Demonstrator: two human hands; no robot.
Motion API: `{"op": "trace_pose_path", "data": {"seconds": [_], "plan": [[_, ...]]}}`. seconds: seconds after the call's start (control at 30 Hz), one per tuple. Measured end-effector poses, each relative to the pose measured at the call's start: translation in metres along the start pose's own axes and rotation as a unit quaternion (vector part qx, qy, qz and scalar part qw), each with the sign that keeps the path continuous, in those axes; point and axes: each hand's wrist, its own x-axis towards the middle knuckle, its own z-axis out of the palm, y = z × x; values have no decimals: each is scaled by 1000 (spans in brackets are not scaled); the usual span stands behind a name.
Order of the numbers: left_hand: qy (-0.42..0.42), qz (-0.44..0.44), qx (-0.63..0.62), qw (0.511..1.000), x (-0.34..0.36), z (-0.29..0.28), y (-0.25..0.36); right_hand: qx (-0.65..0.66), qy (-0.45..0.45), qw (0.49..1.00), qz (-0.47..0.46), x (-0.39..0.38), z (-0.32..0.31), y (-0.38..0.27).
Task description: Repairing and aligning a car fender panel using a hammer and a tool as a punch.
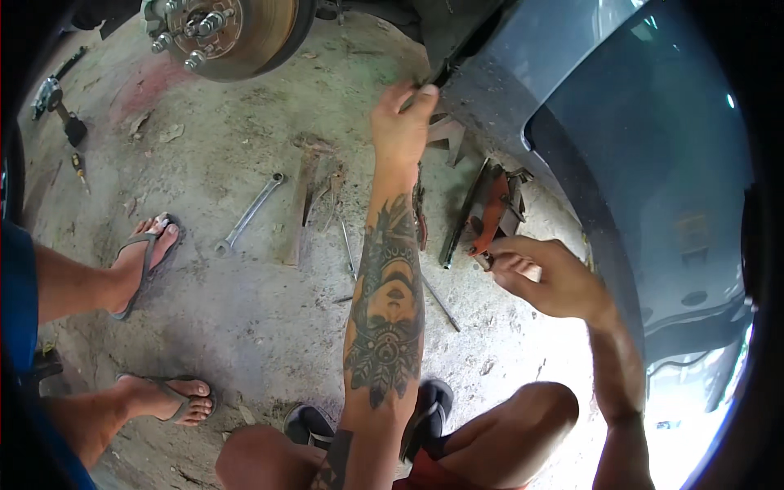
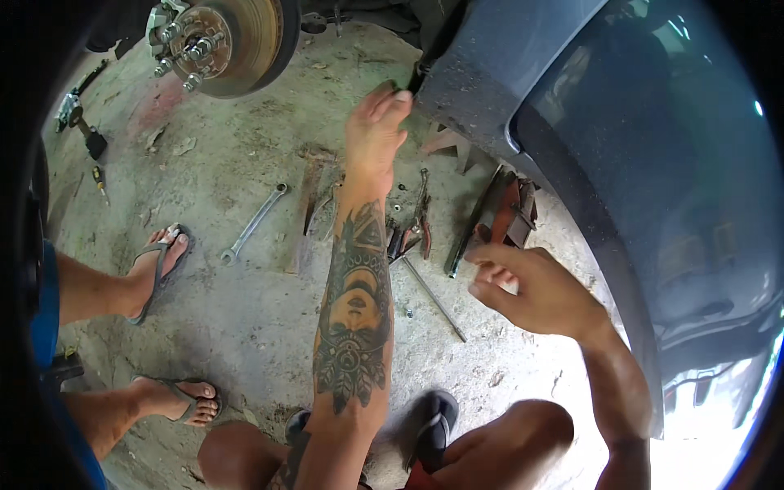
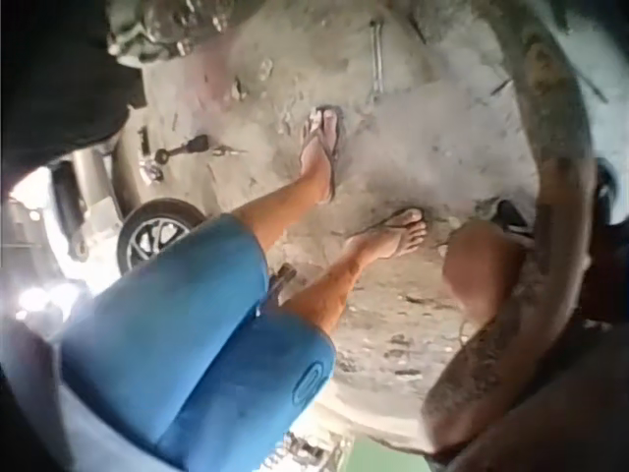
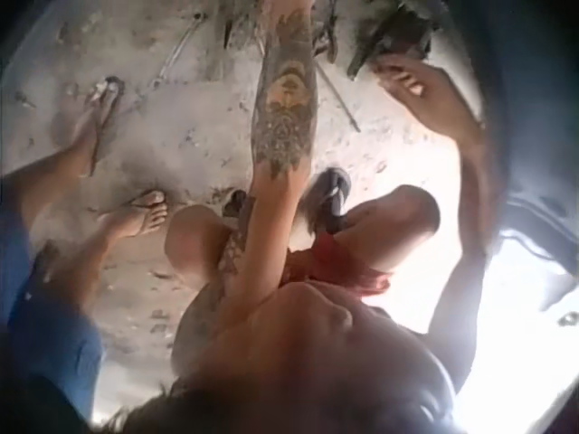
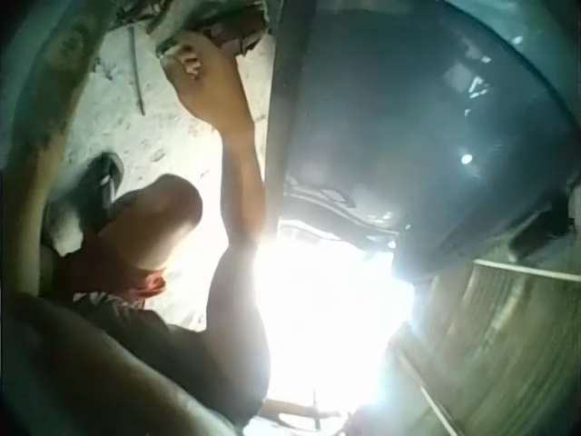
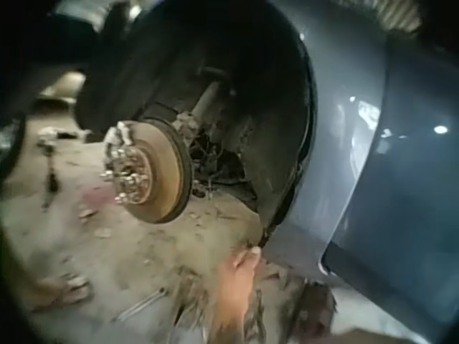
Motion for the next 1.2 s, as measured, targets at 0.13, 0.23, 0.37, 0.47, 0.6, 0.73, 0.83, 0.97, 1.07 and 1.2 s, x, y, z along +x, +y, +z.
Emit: {"op": "trace_pose_path", "data": {"seconds": [0.13,0.23,0.37,0.47,0.6,0.73,0.83,0.97,1.07,1.2], "plan": [[-86,91,101,987,20,-26,13,-21,-101,994,33,37,41,15],[-96,159,105,977,38,-28,6,-99,-196,972,79,39,59,37],[-40,258,266,928,50,-30,15,-18,-218,968,124,50,81,68],[-109,252,263,925,66,-39,18,93,-223,960,141,64,95,93],[-89,289,302,904,66,-36,24,186,-197,943,193,81,103,123],[-68,288,258,920,60,-34,13,235,-192,928,216,101,99,130],[-93,247,263,928,63,-35,16,153,-136,961,187,107,63,123],[-128,266,273,916,73,-54,6,-19,47,997,59,87,-10,15],[-133,330,257,898,81,-44,14,-200,409,882,-118,46,-43,-43],[-114,363,260,887,80,-43,9,-506,526,682,-46,83,-58,-53]]}}
